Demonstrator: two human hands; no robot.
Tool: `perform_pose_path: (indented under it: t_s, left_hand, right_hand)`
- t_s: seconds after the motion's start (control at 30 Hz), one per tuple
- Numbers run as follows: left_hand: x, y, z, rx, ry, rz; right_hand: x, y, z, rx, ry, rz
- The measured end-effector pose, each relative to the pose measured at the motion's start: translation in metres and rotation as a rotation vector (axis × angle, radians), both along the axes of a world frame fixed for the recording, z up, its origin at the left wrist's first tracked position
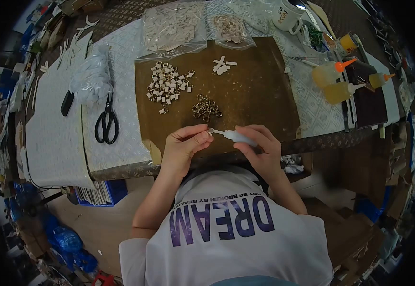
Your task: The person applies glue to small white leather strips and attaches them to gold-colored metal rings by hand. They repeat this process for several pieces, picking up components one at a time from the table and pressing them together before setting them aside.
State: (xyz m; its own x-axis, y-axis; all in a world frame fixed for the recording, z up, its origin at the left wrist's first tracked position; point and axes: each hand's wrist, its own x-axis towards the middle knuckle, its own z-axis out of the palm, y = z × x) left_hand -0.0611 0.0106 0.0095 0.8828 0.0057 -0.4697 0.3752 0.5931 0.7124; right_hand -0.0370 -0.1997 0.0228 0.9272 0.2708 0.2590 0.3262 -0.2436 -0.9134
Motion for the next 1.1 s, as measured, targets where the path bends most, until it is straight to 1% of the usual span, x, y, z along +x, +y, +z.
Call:
perform_pose_path:
  t_s: [0.37,0.57,0.67,0.73,0.77,0.87,0.93,0.97,1.07,1.1]
  left_hand:
    - [-0.002,0.0,0.001,0.032,-0.001,0.0]
    - [-0.005,-0.005,-0.001,0.063,-0.007,0.008]
    - [-0.006,-0.007,-0.002,0.097,-0.015,0.014]
    - [-0.008,-0.007,-0.007,0.107,-0.023,0.013]
    - [-0.008,-0.006,-0.009,0.051,-0.001,0.016]
    - [-0.008,-0.002,-0.013,-0.109,0.058,0.024]
    - [-0.008,0.0,-0.012,-0.205,0.091,0.031]
    - [-0.009,0.002,-0.013,-0.225,0.1,0.031]
    - [-0.009,0.005,-0.015,-0.264,0.118,0.025]
    - [-0.009,0.006,-0.015,-0.263,0.118,0.02]
  right_hand:
    - [-0.001,0.008,0.009,-0.107,-0.096,0.007]
    - [-0.003,0.008,0.014,-0.205,-0.219,0.064]
    - [-0.004,0.009,0.017,-0.247,-0.23,0.075]
    - [-0.002,0.007,0.016,-0.235,-0.162,0.091]
    - [-0.001,0.006,0.016,-0.229,-0.128,0.1]
    - [0.003,0.004,0.019,-0.062,0.202,0.063]
    - [0.005,0.0,0.006,0.116,0.314,0.067]
    - [0.006,-0.002,0.0,0.206,0.371,0.068]
    - [0.006,-0.005,-0.003,0.438,0.651,0.029]
    - [0.008,-0.006,-0.006,0.527,0.684,0.028]
